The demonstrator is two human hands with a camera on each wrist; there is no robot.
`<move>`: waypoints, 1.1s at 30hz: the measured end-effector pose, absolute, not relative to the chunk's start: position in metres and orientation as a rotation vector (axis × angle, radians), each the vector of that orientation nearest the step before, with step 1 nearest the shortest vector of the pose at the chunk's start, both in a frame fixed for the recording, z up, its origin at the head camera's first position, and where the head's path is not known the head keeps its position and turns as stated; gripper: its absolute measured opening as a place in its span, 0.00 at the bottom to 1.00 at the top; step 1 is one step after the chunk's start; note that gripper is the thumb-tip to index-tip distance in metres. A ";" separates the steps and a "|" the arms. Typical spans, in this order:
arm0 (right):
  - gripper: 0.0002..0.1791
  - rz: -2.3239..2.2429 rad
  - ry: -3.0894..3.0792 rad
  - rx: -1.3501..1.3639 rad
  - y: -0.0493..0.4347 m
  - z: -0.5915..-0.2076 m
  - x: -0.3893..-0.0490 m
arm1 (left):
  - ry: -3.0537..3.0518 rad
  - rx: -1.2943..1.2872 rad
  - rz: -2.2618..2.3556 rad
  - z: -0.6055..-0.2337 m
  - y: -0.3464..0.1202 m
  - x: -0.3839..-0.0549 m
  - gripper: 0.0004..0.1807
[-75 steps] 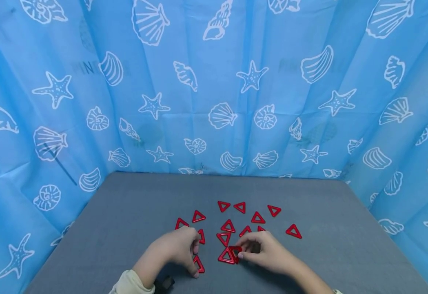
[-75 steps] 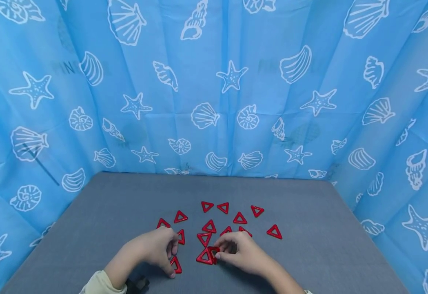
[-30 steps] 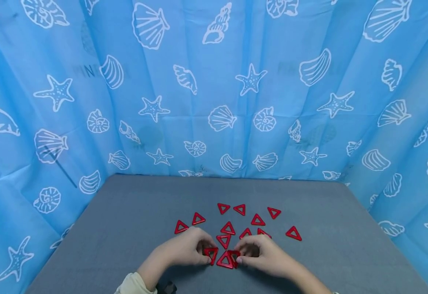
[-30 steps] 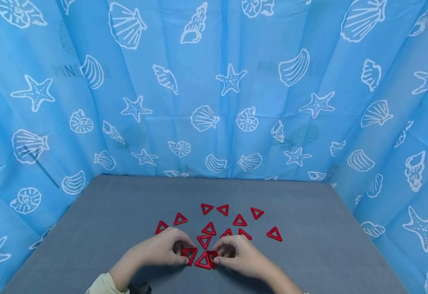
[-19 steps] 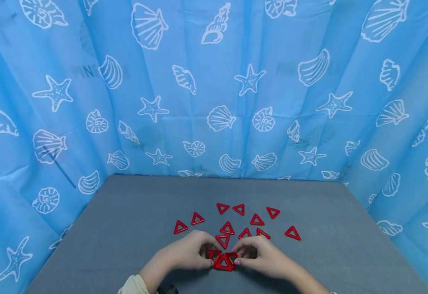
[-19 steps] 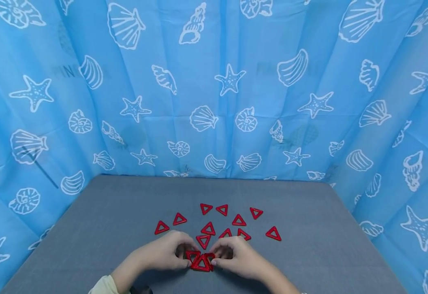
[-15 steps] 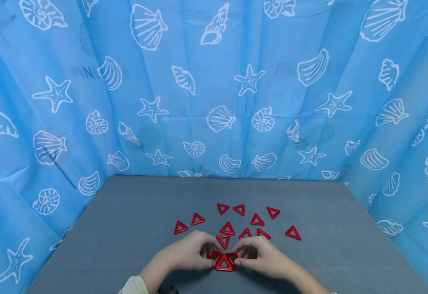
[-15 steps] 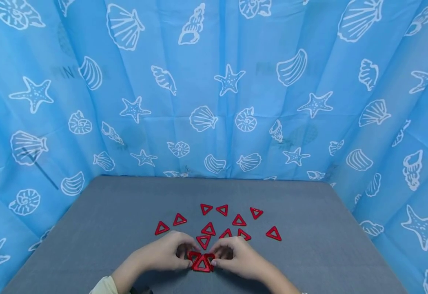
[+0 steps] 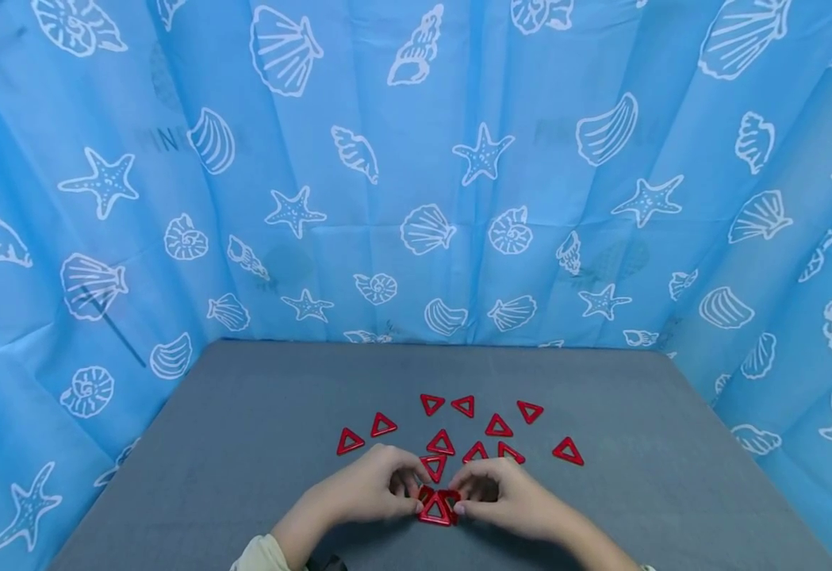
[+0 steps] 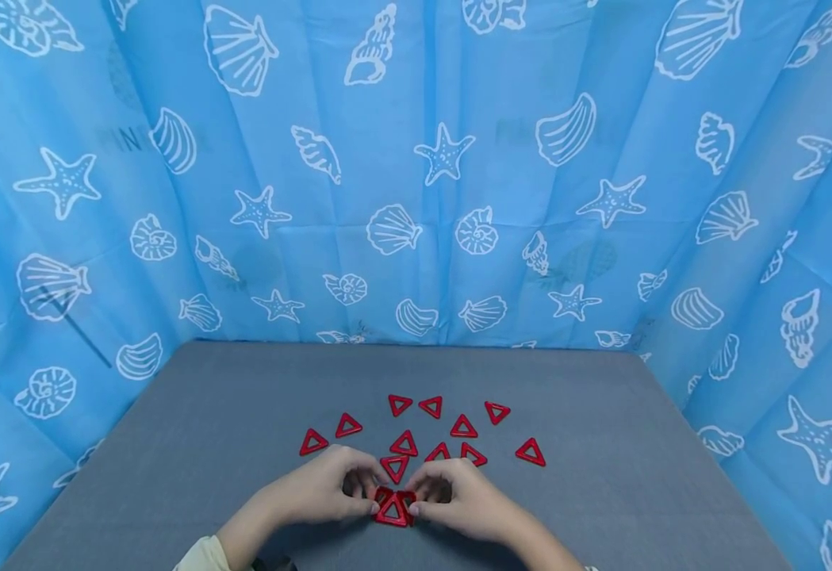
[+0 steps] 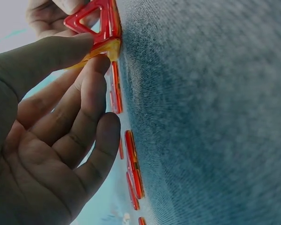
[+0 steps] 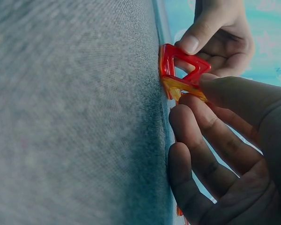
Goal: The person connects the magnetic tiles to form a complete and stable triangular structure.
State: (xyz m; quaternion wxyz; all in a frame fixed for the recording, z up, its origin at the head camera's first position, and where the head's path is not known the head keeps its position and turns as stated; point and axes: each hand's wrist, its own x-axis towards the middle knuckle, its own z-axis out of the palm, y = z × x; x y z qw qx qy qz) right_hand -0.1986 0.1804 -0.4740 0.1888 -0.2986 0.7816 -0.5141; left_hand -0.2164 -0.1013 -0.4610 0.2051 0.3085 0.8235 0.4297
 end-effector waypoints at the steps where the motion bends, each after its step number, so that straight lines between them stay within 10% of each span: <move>1: 0.10 -1.446 2.197 -0.837 0.180 -0.474 -0.198 | 2.293 0.859 1.200 -0.461 -0.101 -0.216 0.11; 33: 0.10 -1.461 2.125 -0.896 0.177 -0.472 -0.196 | 2.204 0.896 1.243 -0.460 -0.091 -0.207 0.07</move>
